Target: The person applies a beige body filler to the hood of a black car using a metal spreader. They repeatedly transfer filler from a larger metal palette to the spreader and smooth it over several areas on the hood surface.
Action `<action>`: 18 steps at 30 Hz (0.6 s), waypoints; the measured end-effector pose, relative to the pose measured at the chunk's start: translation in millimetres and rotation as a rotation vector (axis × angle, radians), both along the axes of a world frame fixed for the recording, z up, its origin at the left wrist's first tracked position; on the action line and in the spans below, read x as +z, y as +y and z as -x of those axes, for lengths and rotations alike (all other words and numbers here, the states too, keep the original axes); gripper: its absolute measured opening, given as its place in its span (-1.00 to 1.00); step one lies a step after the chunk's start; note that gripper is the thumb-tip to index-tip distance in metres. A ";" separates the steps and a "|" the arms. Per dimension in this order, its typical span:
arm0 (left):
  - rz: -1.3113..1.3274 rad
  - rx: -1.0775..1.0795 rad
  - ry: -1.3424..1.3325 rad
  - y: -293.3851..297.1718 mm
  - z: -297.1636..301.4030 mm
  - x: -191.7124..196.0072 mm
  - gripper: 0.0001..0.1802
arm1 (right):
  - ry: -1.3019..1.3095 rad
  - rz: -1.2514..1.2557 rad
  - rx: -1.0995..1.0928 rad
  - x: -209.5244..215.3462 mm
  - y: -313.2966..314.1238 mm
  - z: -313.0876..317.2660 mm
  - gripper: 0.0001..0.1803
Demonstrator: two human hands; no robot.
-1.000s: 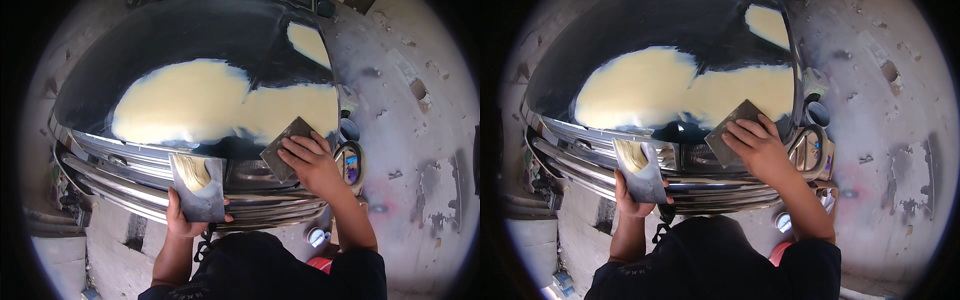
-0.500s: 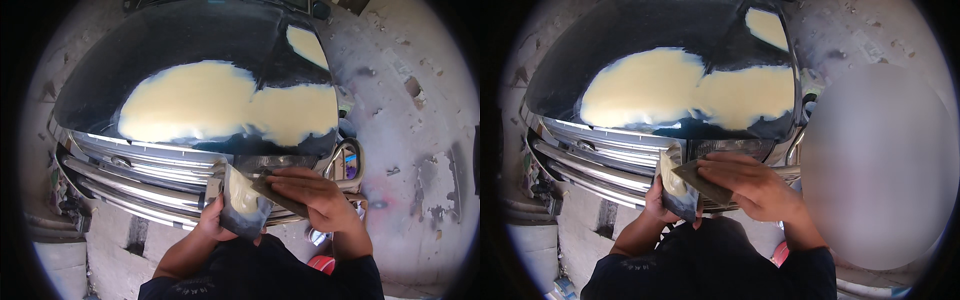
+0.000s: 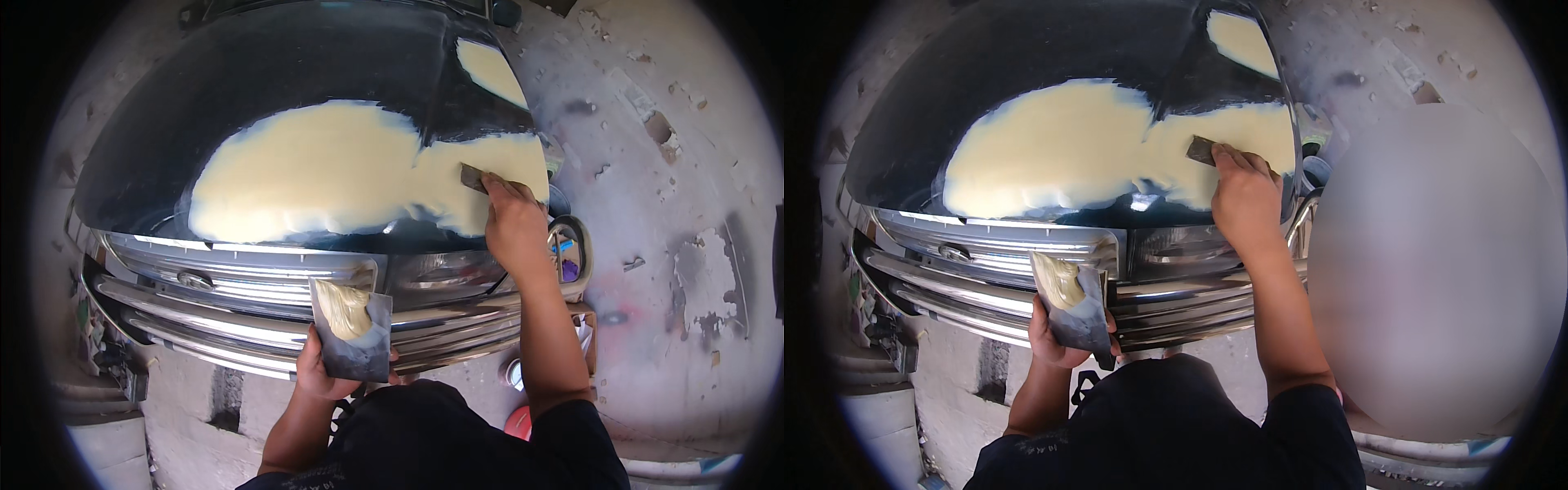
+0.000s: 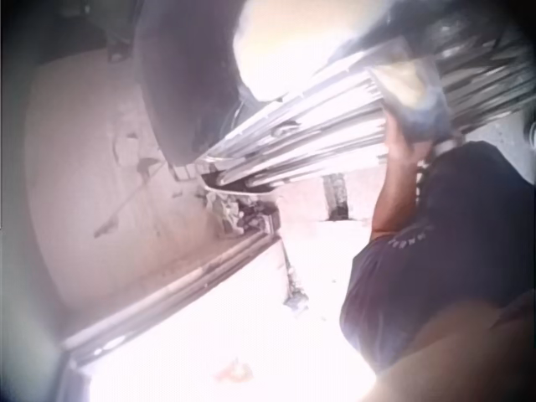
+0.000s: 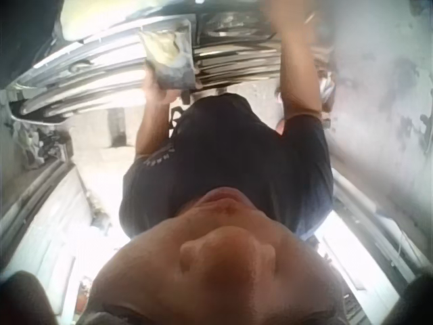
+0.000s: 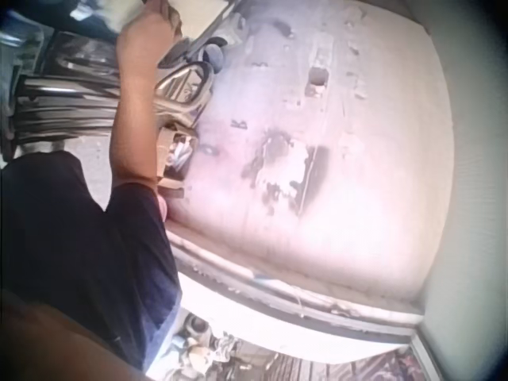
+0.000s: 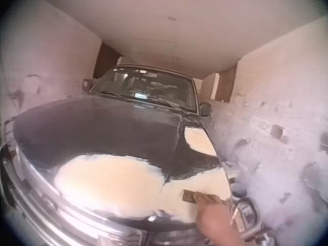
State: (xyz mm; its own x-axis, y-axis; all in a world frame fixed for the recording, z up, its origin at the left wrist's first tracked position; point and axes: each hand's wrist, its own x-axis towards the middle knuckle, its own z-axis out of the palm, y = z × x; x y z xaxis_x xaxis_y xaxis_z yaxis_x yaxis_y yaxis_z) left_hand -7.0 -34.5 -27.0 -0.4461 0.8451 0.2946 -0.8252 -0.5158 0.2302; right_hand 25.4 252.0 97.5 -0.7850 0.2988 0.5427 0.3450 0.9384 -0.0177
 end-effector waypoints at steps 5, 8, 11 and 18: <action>-0.019 -0.005 -0.022 -7.5 6.9 -2.3 -0.14 | 0.025 0.038 0.023 -8.4 -45.0 7.9 -0.57; -0.009 -0.015 0.014 -10.4 13.3 -4.1 -0.13 | 0.027 0.037 0.060 -12.3 -66.4 5.7 -0.55; -0.007 -0.023 -0.039 -12.5 13.6 0.2 -0.13 | 0.022 0.020 0.082 -18.8 -84.6 3.4 -0.46; 0.024 -0.065 -0.004 -16.4 19.6 -0.9 -0.14 | 0.033 -0.035 0.090 -41.0 -104.3 -5.3 -0.42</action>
